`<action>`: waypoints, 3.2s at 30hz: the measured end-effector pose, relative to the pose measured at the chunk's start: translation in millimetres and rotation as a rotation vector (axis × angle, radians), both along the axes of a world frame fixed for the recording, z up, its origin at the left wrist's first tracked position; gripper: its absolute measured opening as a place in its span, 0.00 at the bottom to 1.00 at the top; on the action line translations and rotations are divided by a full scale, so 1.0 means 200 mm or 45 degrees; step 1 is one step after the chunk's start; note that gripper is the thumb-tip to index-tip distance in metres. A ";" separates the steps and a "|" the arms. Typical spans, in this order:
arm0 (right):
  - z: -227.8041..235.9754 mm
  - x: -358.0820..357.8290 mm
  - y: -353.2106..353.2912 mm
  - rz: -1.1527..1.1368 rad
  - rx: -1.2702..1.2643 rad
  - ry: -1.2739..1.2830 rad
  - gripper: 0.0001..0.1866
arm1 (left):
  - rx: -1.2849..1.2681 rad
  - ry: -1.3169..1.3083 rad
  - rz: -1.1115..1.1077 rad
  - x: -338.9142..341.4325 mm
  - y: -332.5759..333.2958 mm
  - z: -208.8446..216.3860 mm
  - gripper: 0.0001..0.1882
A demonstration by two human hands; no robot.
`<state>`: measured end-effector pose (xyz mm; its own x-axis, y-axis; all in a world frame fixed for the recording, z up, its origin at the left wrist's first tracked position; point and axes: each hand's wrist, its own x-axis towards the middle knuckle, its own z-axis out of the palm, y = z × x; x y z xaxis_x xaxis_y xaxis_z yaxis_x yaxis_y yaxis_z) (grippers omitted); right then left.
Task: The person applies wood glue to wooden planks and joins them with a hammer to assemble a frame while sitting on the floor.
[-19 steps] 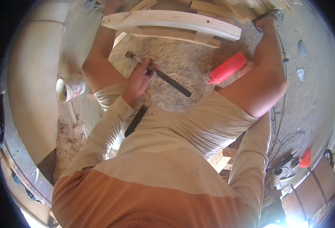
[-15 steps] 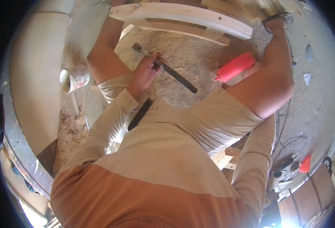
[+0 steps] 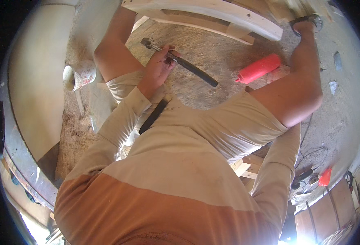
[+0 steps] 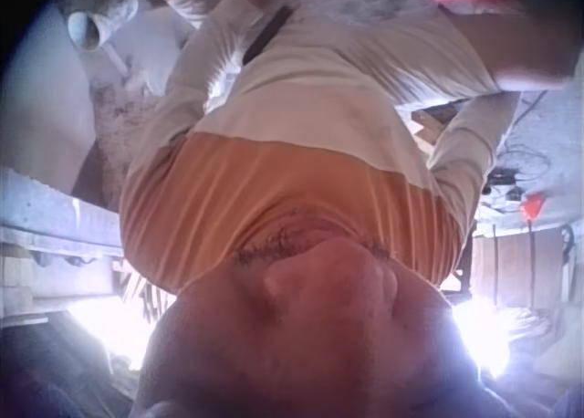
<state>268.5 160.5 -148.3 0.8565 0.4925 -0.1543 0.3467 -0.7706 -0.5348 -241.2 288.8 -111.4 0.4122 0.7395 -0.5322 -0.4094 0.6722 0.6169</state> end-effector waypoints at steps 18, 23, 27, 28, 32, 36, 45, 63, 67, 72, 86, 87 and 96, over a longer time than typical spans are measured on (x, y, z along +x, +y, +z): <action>0.10 -0.03 -0.23 -0.212 0.307 0.307 0.19 | 0.126 0.018 -0.011 -0.03 0.03 0.07 0.13; 0.15 -0.02 -0.33 -0.302 0.427 0.417 0.20 | 0.127 0.093 0.028 -0.04 0.03 0.11 0.11; 0.20 0.02 -0.41 -0.360 0.511 0.512 0.21 | 0.155 0.096 -0.002 -0.05 0.04 0.09 0.10; 0.21 0.03 -0.44 -0.378 0.532 0.536 0.21 | 0.159 0.100 -0.017 -0.05 0.04 0.09 0.10; 0.24 0.04 -0.55 -0.421 0.597 0.618 0.22 | 0.231 0.123 -0.069 -0.06 0.04 0.09 0.13; 0.27 0.14 -0.66 -0.426 0.627 0.720 0.23 | 0.264 0.134 -0.072 -0.06 0.03 0.11 0.13; 0.45 0.29 -0.78 -0.281 0.513 0.810 0.21 | 0.248 0.130 -0.057 -0.06 0.02 0.12 0.13; 1.31 -0.21 -0.32 0.606 0.543 0.811 0.21 | 0.276 0.104 0.144 -0.10 0.09 0.14 0.11; 0.92 -0.78 0.04 0.757 0.181 1.300 0.23 | 0.365 0.127 0.255 -0.16 0.13 0.16 0.12; 0.23 -1.25 0.26 0.789 -0.157 1.354 0.21 | 0.415 0.203 0.315 -0.16 0.16 0.17 0.12; 0.43 -1.46 0.24 1.344 0.332 0.299 0.24 | 0.399 0.265 -0.122 0.02 0.09 0.30 0.10; 0.47 -1.47 0.23 1.285 0.238 0.445 0.23 | 0.434 0.168 -0.230 0.06 0.07 0.33 0.11; 0.62 -1.40 0.02 0.725 0.394 0.760 0.12 | 1.258 1.292 -1.426 0.00 0.59 -0.30 0.13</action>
<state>-11.0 165.2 -23.5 0.2873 0.9140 -0.2866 0.2300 -0.3563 -0.9056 -241.6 406.0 -170.4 0.7144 0.5355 -0.4504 0.6835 -0.3965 0.6129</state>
